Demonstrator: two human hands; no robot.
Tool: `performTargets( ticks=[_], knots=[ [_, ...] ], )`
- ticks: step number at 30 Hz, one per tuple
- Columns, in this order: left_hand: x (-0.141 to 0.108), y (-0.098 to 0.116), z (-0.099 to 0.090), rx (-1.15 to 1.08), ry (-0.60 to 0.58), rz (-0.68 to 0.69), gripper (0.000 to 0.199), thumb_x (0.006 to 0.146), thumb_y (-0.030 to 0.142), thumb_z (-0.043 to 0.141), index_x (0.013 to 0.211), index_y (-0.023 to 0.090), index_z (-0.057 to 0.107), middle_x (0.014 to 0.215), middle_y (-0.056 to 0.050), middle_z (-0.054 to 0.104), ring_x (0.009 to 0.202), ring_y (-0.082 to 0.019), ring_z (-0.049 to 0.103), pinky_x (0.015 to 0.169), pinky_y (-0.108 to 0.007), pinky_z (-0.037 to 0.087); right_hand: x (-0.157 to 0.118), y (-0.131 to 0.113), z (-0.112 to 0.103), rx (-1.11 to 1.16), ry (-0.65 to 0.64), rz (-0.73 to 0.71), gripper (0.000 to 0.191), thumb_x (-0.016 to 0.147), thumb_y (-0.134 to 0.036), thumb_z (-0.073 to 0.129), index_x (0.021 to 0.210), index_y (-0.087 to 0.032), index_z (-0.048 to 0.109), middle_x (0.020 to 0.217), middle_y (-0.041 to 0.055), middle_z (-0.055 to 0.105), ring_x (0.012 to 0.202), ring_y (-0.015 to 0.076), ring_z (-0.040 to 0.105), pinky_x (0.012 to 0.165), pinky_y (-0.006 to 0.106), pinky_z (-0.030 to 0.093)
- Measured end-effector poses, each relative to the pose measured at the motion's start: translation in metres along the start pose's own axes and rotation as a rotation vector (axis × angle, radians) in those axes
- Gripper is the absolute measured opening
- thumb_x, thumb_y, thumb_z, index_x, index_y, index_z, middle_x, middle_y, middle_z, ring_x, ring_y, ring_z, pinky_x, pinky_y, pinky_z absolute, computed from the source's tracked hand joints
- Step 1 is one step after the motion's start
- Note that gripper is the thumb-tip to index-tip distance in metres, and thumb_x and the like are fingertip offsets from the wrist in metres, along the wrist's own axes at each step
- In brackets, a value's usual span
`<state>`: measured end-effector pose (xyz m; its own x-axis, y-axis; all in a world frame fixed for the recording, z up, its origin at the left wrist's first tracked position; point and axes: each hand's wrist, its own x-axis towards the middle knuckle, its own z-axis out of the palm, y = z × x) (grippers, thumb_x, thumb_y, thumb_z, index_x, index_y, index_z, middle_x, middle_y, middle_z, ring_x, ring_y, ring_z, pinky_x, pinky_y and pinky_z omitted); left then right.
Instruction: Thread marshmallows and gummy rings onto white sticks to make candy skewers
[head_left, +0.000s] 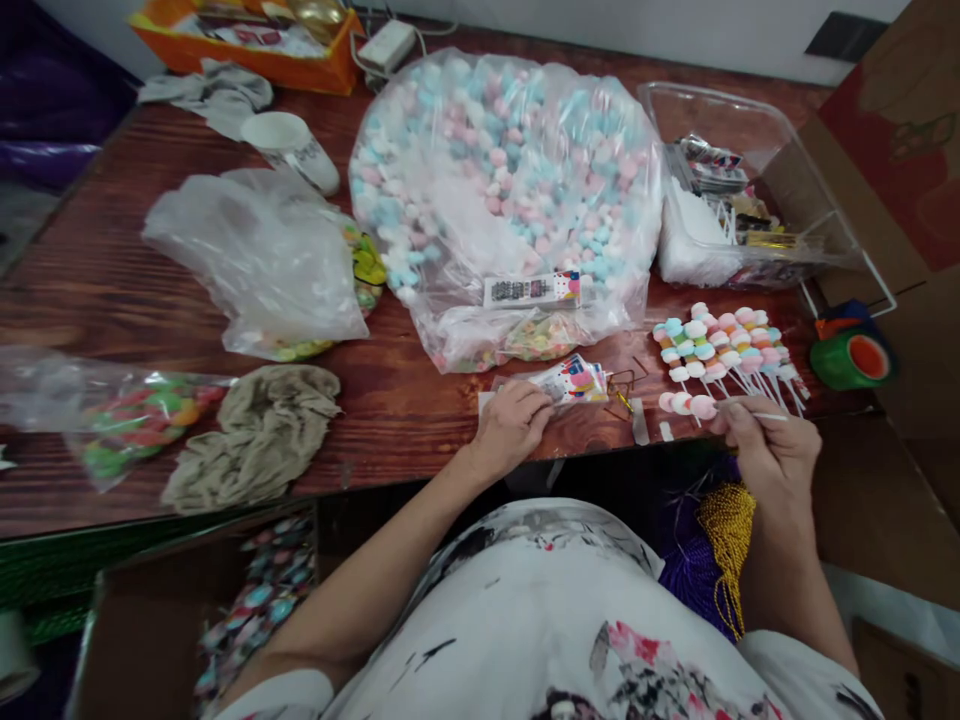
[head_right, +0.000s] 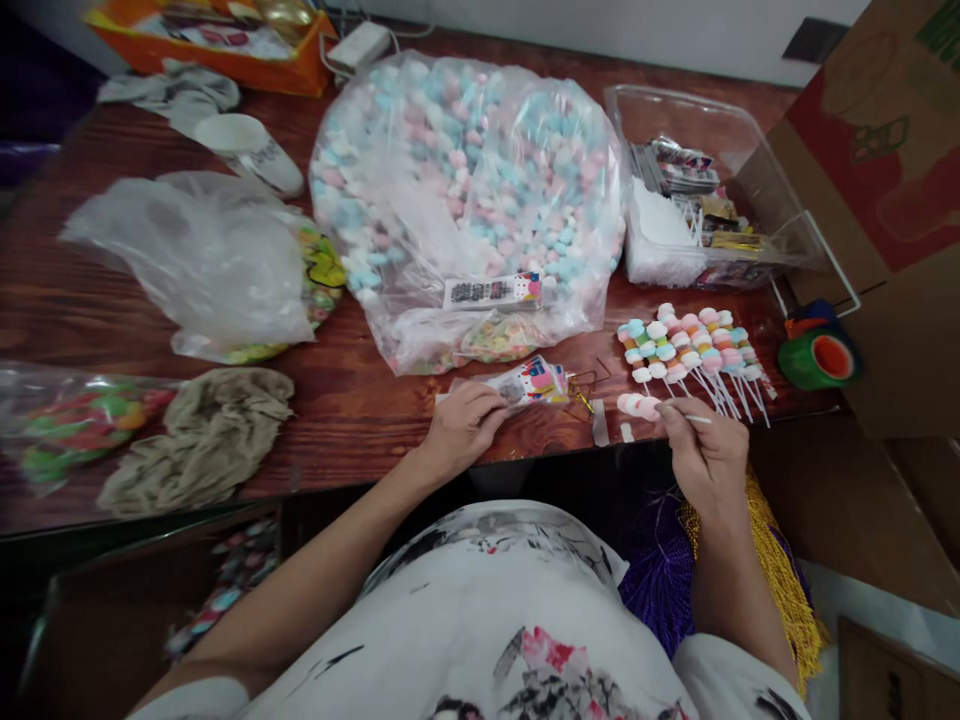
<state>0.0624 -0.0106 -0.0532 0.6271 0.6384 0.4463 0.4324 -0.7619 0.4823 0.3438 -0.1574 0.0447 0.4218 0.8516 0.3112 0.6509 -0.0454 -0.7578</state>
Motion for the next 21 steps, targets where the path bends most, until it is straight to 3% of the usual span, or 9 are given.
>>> performTargets(
  ticks=[4, 12, 16, 19, 21],
  knots=[
    [0.002, 0.000, -0.002, 0.021, -0.068, -0.091, 0.019, 0.091, 0.019, 0.054, 0.087, 0.018, 0.072, 0.088, -0.006, 0.066, 0.081, -0.018, 0.055, 0.074, -0.032, 0.044, -0.004, 0.005, 0.004, 0.006, -0.022, 0.035, 0.022, 0.091, -0.034, 0.059, 0.080, -0.020, 0.072, 0.063, -0.0017, 0.064, 0.052, 0.0113, 0.053, 0.053, 0.024, 0.042],
    [0.005, 0.010, -0.002, 0.213, -0.133, -0.099, 0.020, 0.085, 0.009, 0.051, 0.086, 0.015, 0.070, 0.093, -0.012, 0.064, 0.087, -0.024, 0.053, 0.076, -0.037, 0.046, 0.002, 0.001, 0.006, -0.059, 0.012, -0.131, 0.014, 0.088, -0.027, 0.063, 0.080, -0.021, 0.073, 0.075, 0.0017, 0.067, 0.070, 0.0163, 0.063, 0.065, 0.030, 0.048],
    [0.004, 0.005, -0.004, -0.051, -0.028, -0.170, 0.016, 0.083, 0.011, 0.056, 0.072, 0.016, 0.066, 0.078, -0.006, 0.062, 0.076, -0.018, 0.055, 0.071, -0.032, 0.046, -0.006, -0.014, 0.009, -0.005, 0.295, -0.073, 0.006, 0.080, -0.026, 0.071, 0.078, -0.022, 0.073, 0.077, 0.0023, 0.069, 0.074, 0.0198, 0.066, 0.070, 0.036, 0.052],
    [0.005, 0.000, -0.008, -0.230, 0.055, -0.290, 0.016, 0.080, 0.018, 0.064, 0.065, 0.016, 0.062, 0.069, 0.000, 0.056, 0.065, -0.013, 0.053, 0.061, -0.026, 0.042, -0.007, -0.027, 0.019, 0.261, 0.543, -0.010, 0.003, 0.076, -0.023, 0.074, 0.075, -0.020, 0.072, 0.074, 0.0016, 0.069, 0.065, 0.0180, 0.064, 0.061, 0.033, 0.051],
    [0.005, -0.002, -0.011, -0.271, 0.062, -0.307, 0.014, 0.078, 0.019, 0.066, 0.065, 0.016, 0.062, 0.067, 0.001, 0.056, 0.063, -0.011, 0.052, 0.060, -0.024, 0.041, -0.003, -0.032, 0.031, 0.451, 0.585, 0.030, 0.006, 0.074, -0.023, 0.074, 0.072, -0.019, 0.070, 0.071, 0.0007, 0.068, 0.058, 0.0153, 0.060, 0.053, 0.029, 0.048]
  ],
)
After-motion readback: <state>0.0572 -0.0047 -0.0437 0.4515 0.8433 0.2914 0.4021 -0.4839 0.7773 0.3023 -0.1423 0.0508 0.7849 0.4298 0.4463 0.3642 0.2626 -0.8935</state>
